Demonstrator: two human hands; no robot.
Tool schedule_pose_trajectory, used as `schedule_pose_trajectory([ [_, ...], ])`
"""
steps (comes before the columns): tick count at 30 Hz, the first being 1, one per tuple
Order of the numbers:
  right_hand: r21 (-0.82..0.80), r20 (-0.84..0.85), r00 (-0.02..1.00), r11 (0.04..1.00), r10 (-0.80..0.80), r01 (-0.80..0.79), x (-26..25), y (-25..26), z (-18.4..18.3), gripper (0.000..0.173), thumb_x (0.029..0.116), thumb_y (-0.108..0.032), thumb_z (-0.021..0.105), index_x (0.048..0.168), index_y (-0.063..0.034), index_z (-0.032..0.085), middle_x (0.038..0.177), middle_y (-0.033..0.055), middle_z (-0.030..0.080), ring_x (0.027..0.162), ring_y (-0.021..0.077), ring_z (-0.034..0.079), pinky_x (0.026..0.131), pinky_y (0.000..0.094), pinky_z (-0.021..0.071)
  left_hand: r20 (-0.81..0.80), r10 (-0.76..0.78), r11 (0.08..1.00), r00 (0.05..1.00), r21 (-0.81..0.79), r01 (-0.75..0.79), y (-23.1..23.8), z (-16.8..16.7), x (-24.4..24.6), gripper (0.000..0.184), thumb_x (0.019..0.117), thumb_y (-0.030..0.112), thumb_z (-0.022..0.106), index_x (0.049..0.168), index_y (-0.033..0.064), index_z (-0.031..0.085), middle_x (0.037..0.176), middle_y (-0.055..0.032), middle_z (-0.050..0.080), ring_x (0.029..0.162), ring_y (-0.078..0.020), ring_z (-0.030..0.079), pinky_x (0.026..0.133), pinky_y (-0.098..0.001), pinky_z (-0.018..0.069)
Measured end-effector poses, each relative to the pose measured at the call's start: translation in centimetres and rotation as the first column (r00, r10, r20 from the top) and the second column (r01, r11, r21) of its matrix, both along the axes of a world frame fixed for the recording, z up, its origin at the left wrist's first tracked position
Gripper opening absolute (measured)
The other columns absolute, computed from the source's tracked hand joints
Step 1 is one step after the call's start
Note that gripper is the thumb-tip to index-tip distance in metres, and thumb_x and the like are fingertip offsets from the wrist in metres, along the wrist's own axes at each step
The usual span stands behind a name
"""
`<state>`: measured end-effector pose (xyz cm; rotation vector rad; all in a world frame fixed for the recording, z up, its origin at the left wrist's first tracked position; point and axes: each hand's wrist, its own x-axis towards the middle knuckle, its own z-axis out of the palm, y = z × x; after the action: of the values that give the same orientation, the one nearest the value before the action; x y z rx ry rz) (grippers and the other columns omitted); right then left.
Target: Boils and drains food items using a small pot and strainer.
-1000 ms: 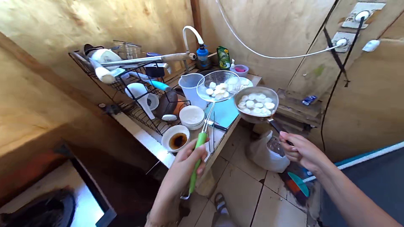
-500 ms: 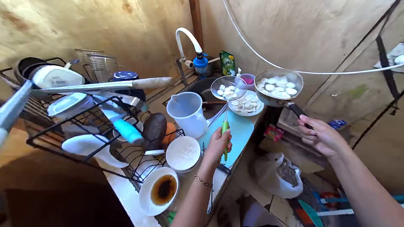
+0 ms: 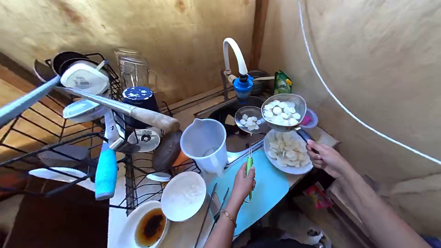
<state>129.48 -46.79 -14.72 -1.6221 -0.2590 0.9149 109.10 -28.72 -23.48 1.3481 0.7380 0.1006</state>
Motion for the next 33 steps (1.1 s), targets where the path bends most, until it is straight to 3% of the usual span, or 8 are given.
schedule_pose_trajectory([
  [12, -0.23, 0.012, 0.963, 0.938, 0.269, -0.259, 8.1, 7.1, -3.5, 0.034, 0.1142, -0.027, 0.033, 0.086, -0.0131, 0.046, 0.057, -0.009, 0.034, 0.042, 0.0007, 0.027, 0.042, 0.0163, 0.0252, -0.1, 0.128, 0.992, 0.987, 0.01, -0.128, -0.3, -3.4, 2.2, 0.036, 0.1101, 0.016, 0.042, 0.14, -0.0021, 0.045, 0.078, -0.0032, 0.05, 0.053, -0.0089, 0.05, 0.054, -0.0243, 0.0489],
  [27, -0.377, 0.14, 0.925, 0.883, 0.352, -0.279, 10.5, 10.6, -3.6, 0.034, 0.1139, -0.028, 0.036, 0.087, -0.0102, 0.047, 0.056, -0.0071, 0.035, 0.042, 0.0024, 0.029, 0.042, 0.0178, 0.0269, -0.142, 0.173, 0.985, 0.975, 0.022, -0.172, 0.0, -4.7, 2.8, 0.036, 0.1103, 0.018, 0.042, 0.141, -0.002, 0.045, 0.081, -0.0053, 0.051, 0.056, -0.0105, 0.053, 0.056, -0.0262, 0.0502],
  [33, -0.462, 0.232, 0.879, 0.842, 0.417, -0.278, 11.0, 11.1, -3.9, 0.035, 0.1138, -0.031, 0.036, 0.093, -0.0065, 0.051, 0.062, -0.0047, 0.039, 0.046, 0.0045, 0.033, 0.046, 0.0205, 0.0302, -0.14, 0.188, 0.982, 0.972, 0.025, -0.187, 0.0, -5.0, 2.7, 0.037, 0.1103, 0.018, 0.042, 0.141, -0.0022, 0.045, 0.082, -0.0062, 0.052, 0.057, -0.0115, 0.053, 0.057, -0.0272, 0.0508],
])
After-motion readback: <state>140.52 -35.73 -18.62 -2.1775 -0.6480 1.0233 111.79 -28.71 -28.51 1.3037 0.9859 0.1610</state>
